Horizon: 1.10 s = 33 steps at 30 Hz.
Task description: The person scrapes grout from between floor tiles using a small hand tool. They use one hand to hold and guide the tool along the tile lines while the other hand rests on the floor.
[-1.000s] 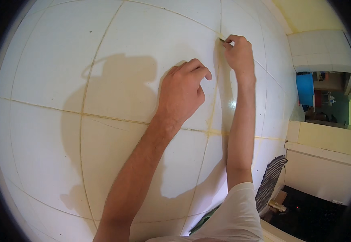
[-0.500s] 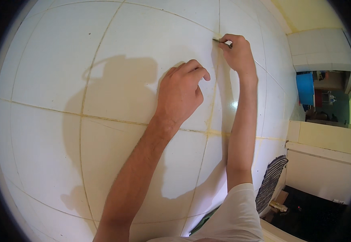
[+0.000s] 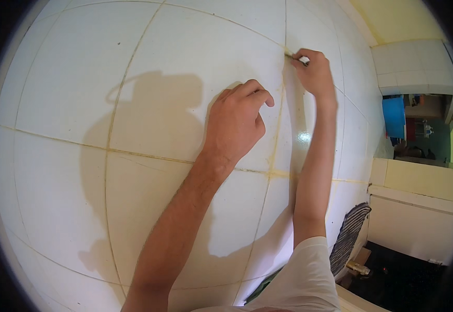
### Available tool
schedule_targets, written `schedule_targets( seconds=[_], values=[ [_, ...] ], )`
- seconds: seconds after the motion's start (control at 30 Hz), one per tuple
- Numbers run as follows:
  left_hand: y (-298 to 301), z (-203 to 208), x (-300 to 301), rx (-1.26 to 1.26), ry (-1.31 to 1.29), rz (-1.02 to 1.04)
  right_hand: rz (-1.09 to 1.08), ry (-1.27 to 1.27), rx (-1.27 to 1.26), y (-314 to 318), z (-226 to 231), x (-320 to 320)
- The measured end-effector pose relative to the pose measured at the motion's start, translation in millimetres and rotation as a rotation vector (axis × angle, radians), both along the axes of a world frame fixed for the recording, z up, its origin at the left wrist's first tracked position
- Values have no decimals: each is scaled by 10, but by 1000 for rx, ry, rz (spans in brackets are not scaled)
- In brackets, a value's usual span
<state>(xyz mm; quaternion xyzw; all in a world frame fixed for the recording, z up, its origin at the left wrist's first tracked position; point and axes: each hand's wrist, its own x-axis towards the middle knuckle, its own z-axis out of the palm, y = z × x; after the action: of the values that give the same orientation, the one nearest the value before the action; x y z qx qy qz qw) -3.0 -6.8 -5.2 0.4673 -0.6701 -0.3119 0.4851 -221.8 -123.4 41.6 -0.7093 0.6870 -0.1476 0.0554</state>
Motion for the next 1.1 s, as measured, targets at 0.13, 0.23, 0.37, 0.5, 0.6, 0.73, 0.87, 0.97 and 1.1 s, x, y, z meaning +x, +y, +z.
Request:
schedule_targets(
  seconds=[0.13, 0.23, 0.37, 0.5, 0.6, 0.73, 0.87, 0.97, 1.1],
  values=[
    [4, -74, 26, -4, 26, 16, -38, 39, 133, 85, 118, 147],
    [20, -24, 12, 25, 14, 6, -129, 9, 49, 80, 25, 228],
    [5, -36, 9, 11, 20, 7, -96, 34, 133, 72, 102, 183],
    [16, -25, 22, 17, 12, 9, -89, 114, -9, 60, -29, 236],
    [6, -17, 1, 11, 26, 4, -123, 166, -37, 55, -29, 286],
    [13, -26, 34, 23, -3, 7, -124, 185, 131, 105, 119, 328],
    [4, -35, 1, 8, 12, 5, -114, 250, -82, 56, -76, 295],
    [11, -37, 4, 13, 0, 5, -139, 277, -36, 47, -68, 336],
    [-4, -86, 4, 9, -5, 28, -111, 220, -15, 96, 1, 338]
  ],
)
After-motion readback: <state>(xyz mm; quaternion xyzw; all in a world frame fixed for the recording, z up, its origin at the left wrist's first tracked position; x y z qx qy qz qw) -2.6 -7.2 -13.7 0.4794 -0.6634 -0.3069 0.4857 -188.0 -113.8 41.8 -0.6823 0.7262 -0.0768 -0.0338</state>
